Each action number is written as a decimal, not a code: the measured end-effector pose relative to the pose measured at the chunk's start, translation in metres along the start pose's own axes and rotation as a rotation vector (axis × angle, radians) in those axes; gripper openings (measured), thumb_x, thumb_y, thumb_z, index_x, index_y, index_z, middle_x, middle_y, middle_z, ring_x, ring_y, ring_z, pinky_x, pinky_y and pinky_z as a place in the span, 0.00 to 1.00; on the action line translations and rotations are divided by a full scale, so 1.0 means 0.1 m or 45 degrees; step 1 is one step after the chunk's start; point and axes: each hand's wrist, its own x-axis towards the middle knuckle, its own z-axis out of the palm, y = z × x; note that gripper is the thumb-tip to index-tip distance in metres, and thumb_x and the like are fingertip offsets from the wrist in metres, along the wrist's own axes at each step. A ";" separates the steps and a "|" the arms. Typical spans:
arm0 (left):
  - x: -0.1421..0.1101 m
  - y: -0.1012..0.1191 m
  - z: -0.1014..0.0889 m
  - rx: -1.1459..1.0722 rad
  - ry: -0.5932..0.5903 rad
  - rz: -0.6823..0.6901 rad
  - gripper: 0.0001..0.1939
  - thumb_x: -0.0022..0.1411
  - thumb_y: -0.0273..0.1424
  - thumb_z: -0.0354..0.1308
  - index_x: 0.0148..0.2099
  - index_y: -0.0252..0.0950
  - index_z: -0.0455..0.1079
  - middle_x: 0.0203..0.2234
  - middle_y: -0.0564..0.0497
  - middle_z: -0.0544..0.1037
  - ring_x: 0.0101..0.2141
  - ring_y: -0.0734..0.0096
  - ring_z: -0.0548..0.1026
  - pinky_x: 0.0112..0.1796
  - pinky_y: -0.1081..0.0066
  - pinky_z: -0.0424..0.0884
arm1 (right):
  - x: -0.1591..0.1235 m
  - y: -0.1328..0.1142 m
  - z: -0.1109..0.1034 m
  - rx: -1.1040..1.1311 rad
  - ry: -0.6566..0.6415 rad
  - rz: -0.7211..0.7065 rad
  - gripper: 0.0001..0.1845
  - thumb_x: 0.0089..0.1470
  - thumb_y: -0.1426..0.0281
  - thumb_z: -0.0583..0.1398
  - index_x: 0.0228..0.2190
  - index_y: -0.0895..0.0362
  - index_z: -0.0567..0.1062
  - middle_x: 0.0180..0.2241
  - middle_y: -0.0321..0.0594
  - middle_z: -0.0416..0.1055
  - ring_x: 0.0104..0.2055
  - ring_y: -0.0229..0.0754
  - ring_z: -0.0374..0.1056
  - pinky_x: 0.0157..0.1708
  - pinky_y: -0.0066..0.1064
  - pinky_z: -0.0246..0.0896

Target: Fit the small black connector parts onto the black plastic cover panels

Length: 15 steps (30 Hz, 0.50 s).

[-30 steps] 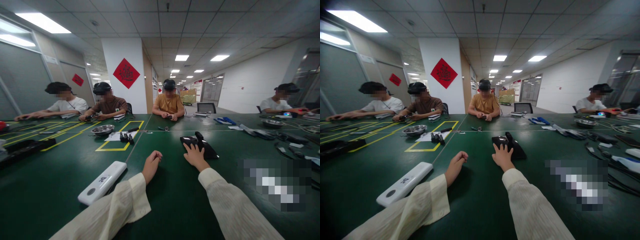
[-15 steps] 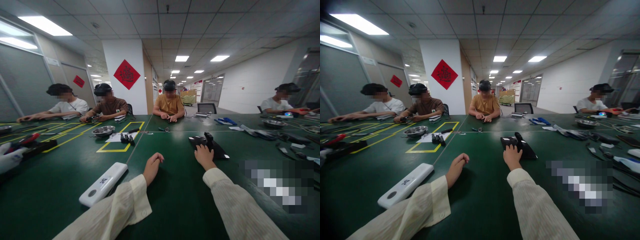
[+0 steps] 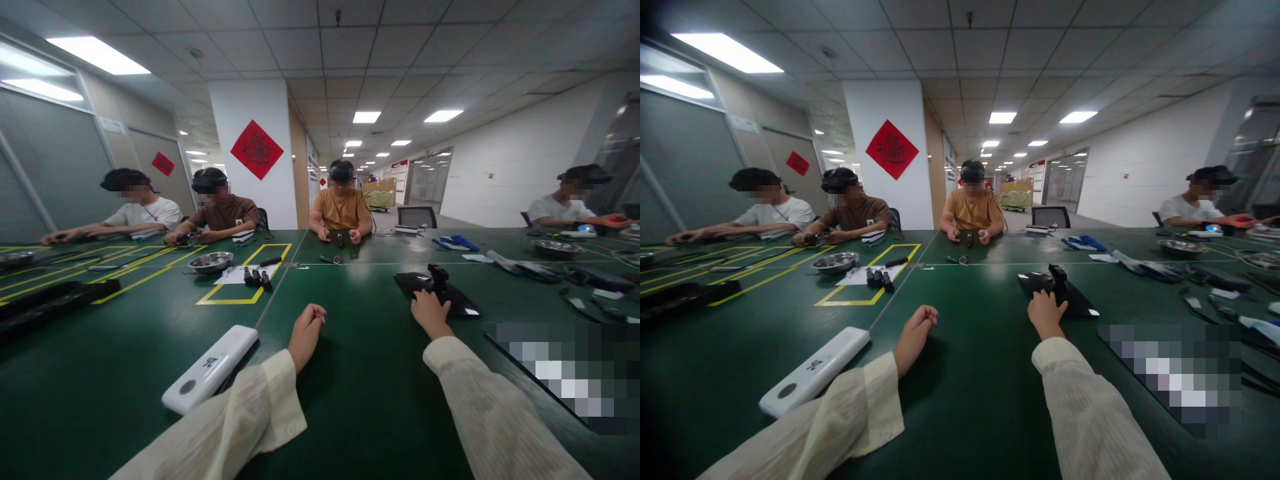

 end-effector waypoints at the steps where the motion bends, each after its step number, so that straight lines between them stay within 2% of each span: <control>1: 0.00 0.01 0.00 0.004 0.000 0.005 0.10 0.47 0.22 0.45 0.32 0.37 0.64 0.21 0.57 0.66 0.26 0.73 0.64 0.31 0.73 0.59 | 0.01 0.01 0.01 0.007 0.005 0.039 0.25 0.59 0.72 0.44 0.54 0.55 0.68 0.61 0.46 0.56 0.63 0.55 0.47 0.56 0.65 0.38; 7: -0.03 0.05 0.00 0.029 -0.011 0.020 0.10 0.48 0.20 0.45 0.30 0.37 0.64 0.21 0.57 0.66 0.26 0.73 0.65 0.32 0.74 0.60 | 0.07 0.14 0.06 0.033 0.010 0.186 0.26 0.55 0.76 0.44 0.52 0.57 0.69 0.61 0.47 0.55 0.64 0.61 0.42 0.54 0.70 0.34; 15: -0.02 0.03 -0.01 0.050 0.029 0.001 0.09 0.50 0.20 0.46 0.30 0.37 0.64 0.21 0.57 0.67 0.27 0.73 0.66 0.32 0.74 0.60 | 0.12 0.31 0.07 0.029 0.027 0.276 0.29 0.54 0.80 0.43 0.53 0.56 0.69 0.60 0.49 0.55 0.64 0.61 0.43 0.54 0.68 0.34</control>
